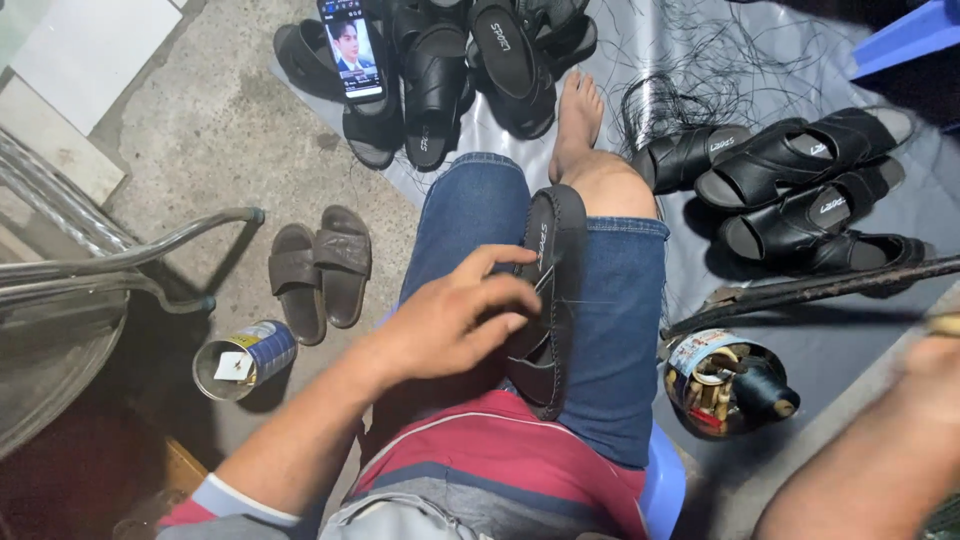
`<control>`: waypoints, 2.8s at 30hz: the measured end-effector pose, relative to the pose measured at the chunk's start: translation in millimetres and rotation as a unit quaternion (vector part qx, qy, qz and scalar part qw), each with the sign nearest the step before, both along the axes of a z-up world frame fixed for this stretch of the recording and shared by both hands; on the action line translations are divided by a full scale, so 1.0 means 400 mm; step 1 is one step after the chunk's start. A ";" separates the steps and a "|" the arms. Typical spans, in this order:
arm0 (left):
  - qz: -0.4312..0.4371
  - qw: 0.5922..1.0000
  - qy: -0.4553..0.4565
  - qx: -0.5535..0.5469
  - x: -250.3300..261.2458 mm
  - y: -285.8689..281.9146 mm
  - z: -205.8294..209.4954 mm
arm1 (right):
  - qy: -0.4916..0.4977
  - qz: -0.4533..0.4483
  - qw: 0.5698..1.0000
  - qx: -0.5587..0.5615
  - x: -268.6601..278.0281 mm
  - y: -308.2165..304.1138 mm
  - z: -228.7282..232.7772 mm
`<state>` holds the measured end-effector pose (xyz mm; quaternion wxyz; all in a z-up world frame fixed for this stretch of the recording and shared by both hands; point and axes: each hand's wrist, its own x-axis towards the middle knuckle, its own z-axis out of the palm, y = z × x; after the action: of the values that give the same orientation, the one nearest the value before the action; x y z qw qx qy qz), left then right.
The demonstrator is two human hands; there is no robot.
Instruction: A person is hand-stitching the sole of a black sandal using a stitching awl and thread to repair it.
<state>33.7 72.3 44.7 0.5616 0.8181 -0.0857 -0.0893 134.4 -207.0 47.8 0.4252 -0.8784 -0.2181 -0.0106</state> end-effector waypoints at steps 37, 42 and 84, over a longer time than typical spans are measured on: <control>-0.041 0.979 0.160 0.115 0.084 0.034 -0.007 | 0.111 0.084 0.990 0.009 -0.047 0.181 -0.046; 0.000 0.980 0.191 0.051 0.062 0.053 0.025 | 0.125 0.132 0.983 -0.021 -0.041 0.162 -0.041; 0.068 0.967 0.239 0.048 0.013 -0.023 -0.025 | 0.060 0.370 0.898 -0.230 0.027 0.173 0.046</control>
<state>39.1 63.2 34.7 0.5307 0.8027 0.1113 -0.2484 145.0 -137.9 66.0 0.1966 -0.8067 -0.4976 0.2508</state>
